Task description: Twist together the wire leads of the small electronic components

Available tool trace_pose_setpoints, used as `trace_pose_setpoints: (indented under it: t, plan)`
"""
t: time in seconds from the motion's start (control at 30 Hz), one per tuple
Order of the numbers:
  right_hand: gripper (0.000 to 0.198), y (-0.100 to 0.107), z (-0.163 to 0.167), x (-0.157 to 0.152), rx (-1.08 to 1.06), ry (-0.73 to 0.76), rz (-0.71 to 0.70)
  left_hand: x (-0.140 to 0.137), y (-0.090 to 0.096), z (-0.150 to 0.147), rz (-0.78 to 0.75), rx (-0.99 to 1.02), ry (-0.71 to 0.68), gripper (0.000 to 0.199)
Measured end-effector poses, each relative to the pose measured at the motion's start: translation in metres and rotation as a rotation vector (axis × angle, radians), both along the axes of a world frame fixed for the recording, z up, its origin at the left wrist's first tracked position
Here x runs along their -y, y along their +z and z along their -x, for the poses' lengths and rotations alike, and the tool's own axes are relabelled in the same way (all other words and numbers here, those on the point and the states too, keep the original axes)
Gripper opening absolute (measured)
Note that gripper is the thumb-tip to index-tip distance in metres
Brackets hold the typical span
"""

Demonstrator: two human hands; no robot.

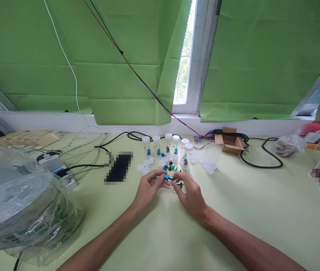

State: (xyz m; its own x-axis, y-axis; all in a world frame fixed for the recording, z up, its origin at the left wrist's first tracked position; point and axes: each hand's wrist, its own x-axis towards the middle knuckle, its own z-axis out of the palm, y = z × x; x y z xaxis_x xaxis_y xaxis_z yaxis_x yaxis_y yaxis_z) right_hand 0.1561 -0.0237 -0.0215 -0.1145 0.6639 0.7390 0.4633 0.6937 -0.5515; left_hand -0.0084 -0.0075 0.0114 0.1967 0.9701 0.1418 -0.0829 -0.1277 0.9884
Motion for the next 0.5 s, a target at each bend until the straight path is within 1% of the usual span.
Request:
trace_pose_setpoints:
  t: [0.17, 0.3, 0.4, 0.5]
  plan:
    - [0.019, -0.0022, 0.0006, -0.0012, -0.062, -0.01, 0.023, 0.0014, 0.0015, -0.0014, 0.008, -0.002, 0.018, 0.029]
    - [0.016, -0.0024, 0.0005, -0.0019, -0.103, 0.008, 0.062, 0.0014, 0.0006, -0.0016, 0.006, 0.021, 0.002, 0.027]
    - [0.012, 0.0003, -0.0002, -0.0014, -0.092, 0.013, 0.088, 0.0012, 0.0004, -0.0013, 0.01, 0.023, -0.008, 0.026]
    - [0.012, 0.0051, -0.0008, -0.0008, -0.064, 0.023, 0.075, 0.0008, 0.0, -0.0014, 0.014, 0.032, -0.004, 0.026]
